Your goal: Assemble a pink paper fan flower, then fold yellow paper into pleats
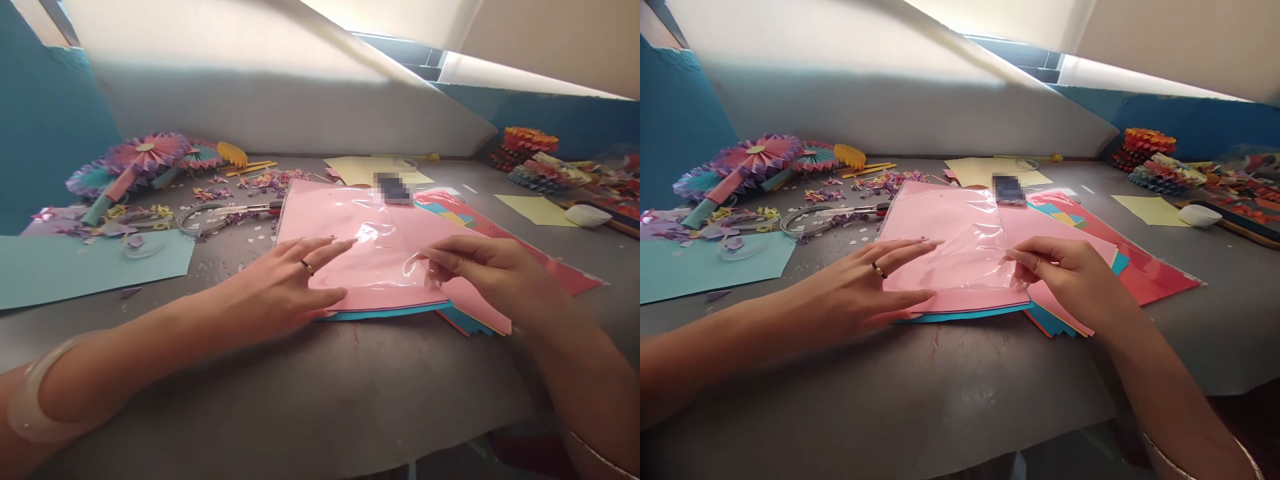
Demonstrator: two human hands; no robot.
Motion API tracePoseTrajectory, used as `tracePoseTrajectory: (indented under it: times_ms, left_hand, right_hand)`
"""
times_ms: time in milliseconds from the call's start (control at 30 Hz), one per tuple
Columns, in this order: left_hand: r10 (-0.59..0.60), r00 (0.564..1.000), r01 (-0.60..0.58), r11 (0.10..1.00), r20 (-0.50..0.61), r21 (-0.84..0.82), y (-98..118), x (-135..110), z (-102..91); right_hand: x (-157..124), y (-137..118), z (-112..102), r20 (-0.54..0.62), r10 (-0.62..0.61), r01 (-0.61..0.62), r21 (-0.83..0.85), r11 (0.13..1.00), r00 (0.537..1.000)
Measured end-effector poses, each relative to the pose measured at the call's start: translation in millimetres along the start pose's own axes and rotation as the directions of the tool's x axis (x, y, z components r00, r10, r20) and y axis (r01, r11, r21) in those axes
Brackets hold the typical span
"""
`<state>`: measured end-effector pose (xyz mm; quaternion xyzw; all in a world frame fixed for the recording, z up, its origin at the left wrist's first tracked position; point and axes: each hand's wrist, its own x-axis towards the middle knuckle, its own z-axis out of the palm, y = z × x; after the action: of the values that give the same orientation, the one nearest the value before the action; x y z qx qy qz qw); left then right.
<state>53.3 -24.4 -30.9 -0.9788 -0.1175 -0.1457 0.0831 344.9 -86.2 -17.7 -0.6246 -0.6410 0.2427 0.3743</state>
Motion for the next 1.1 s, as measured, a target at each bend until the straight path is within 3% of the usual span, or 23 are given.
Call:
tracePoseTrajectory:
  times_ms: [200, 367, 567, 767, 833, 933, 1100]
  left_hand:
    - [-0.053, 0.988, 0.05, 0.998, 0.144, 0.024, -0.8, 1.8, -4.7]
    - [-0.005, 0.996, -0.002, 0.997, 0.089, 0.076, 1.4, 1.6, -3.9]
    - [-0.05, 0.995, 0.04, 0.993, 0.084, 0.112, 11.4, 2.3, 2.2]
    - [0.025, 1.0, -0.025, 0.993, 0.005, 0.111, 3.4, 2.6, 4.3]
    - [0.069, 0.998, -0.069, 0.991, 0.01, 0.113, 1.8, 2.9, 0.0]
    - [0.173, 0.984, -0.177, 0.98, 0.05, 0.09, 0.8, 3.3, -5.1]
    - [0.11, 0.994, -0.109, 0.99, -0.015, 0.085, -1.9, 1.4, -1.3]
  right_hand:
    - [-2.1, -1.8, -1.9, -0.074, -0.005, 0.006, 0.008, 1.0, 0.997]
    - [-5.7, -2.5, -2.8, -0.117, -0.036, 0.031, -0.043, 0.999, 0.992]
    - [-12.6, -13.2, -2.4, -0.114, -0.091, 0.074, -0.145, 0.987, 0.989]
    - [-21.0, -14.6, -4.0, -0.106, -0.209, 0.165, -0.324, 0.932, 0.972]
    - [-23.9, -10.6, -3.0, -0.063, -0.358, 0.297, -0.437, 0.849, 0.931]
    - [-31.9, -8.2, 1.3, 0.07, -0.608, 0.522, -0.595, 0.611, 0.791]
    - [-48.5, -13.9, 11.5, 0.293, -0.694, 0.696, -0.589, 0.411, 0.658]
